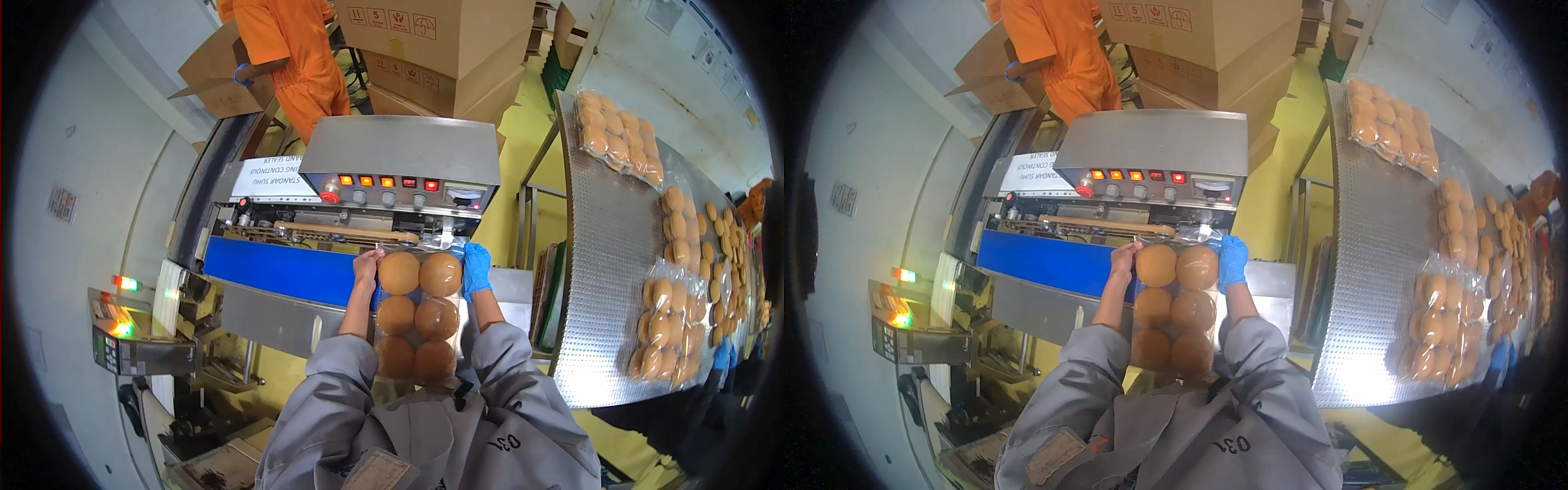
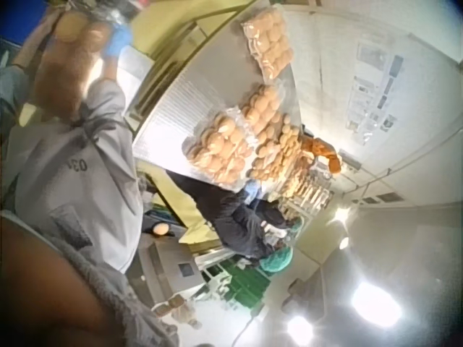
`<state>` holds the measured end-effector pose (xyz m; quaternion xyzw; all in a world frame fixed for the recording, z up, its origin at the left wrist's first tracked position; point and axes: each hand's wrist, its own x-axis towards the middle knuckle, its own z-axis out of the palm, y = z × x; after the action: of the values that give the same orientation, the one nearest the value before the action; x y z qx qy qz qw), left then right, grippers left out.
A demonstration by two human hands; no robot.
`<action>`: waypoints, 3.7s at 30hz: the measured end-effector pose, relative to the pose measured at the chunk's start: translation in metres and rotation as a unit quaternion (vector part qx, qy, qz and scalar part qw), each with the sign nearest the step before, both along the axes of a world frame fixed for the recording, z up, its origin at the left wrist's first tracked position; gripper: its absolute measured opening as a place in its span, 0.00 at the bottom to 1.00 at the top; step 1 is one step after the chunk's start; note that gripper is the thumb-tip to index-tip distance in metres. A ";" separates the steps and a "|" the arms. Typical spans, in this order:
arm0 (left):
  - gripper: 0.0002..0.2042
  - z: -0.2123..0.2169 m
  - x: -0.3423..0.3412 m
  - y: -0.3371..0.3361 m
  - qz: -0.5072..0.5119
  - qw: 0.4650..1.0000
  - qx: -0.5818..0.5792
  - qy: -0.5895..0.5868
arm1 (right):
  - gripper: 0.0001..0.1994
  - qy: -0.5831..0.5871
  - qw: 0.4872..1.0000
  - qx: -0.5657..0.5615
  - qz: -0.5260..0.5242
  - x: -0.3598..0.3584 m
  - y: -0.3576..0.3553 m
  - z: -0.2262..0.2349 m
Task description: The person places buns into clear plastic bags and feeds them onto a conveyor belt sealing machine. The machine seals the package, and the person removes it to place it on a metal table. This process is repeated continuously throughout the clip.
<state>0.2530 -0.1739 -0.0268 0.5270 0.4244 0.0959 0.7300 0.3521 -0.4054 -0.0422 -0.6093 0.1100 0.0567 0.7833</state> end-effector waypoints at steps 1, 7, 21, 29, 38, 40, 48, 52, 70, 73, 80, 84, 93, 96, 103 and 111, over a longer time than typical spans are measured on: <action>0.07 -0.001 -0.004 0.008 0.005 1.000 0.001 -0.004 | 0.08 0.012 0.999 0.048 0.002 -0.008 0.009 0.013; 0.13 -0.008 -0.048 0.053 -0.044 0.998 0.038 -0.034 | 0.08 0.038 0.998 -0.041 -0.014 -0.056 0.024 0.039; 0.27 0.038 -0.199 0.100 -0.222 0.973 0.001 -0.061 | 0.21 0.133 0.976 0.044 0.164 -0.246 0.123 0.042; 0.27 0.043 -0.225 0.145 -0.155 0.987 -0.026 -0.012 | 0.18 0.161 0.961 0.076 0.211 -0.263 0.174 0.049; 0.24 0.050 -0.246 0.200 -0.135 0.990 0.003 -0.037 | 0.18 0.159 0.959 0.070 0.224 -0.276 0.238 0.045; 0.24 0.049 -0.250 0.217 -0.133 0.991 0.003 -0.028 | 0.17 0.150 0.960 0.068 0.226 -0.281 0.252 0.044; 0.21 0.033 -0.270 0.282 -0.143 0.987 -0.039 -0.062 | 0.16 0.161 0.963 0.058 0.209 -0.303 0.313 0.038; 0.18 0.021 -0.280 0.308 -0.127 0.986 -0.036 -0.105 | 0.17 0.167 0.962 0.067 0.205 -0.315 0.344 0.051; 0.16 0.021 -0.334 0.395 -0.034 0.991 -0.061 -0.110 | 0.17 0.157 0.945 0.050 0.282 -0.344 0.444 0.051; 0.16 0.016 -0.349 0.403 -0.017 0.992 -0.070 -0.102 | 0.18 0.159 0.939 0.057 0.299 -0.352 0.454 0.052; 0.22 0.035 -0.422 0.432 -0.104 0.989 -0.062 -0.086 | 0.21 0.162 0.912 -0.014 0.377 -0.392 0.491 0.058; 0.26 0.052 -0.510 0.449 -0.094 0.986 -0.140 -0.012 | 0.22 0.154 0.829 -0.076 0.533 -0.431 0.516 0.058; 0.18 -0.017 -0.839 0.400 0.448 0.865 -0.166 -0.150 | 0.17 0.109 0.625 -0.060 0.770 -0.478 0.548 0.085; 0.17 0.022 -0.905 0.466 0.521 0.832 -0.103 -0.161 | 0.17 0.112 0.633 -0.072 0.763 -0.476 0.539 0.075; 0.19 0.086 -0.957 0.592 0.403 0.864 0.303 0.007 | 0.17 0.051 0.653 -0.098 0.750 -0.444 0.514 0.067; 0.27 -0.012 -0.681 0.512 0.146 0.736 0.579 0.319 | 0.16 0.012 0.831 -0.020 0.556 -0.380 0.432 0.082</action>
<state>-0.4283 0.3382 -0.0392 0.7790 0.5667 0.2552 0.0834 -0.0281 0.0270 0.0401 -0.5825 -0.2364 0.4878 0.6057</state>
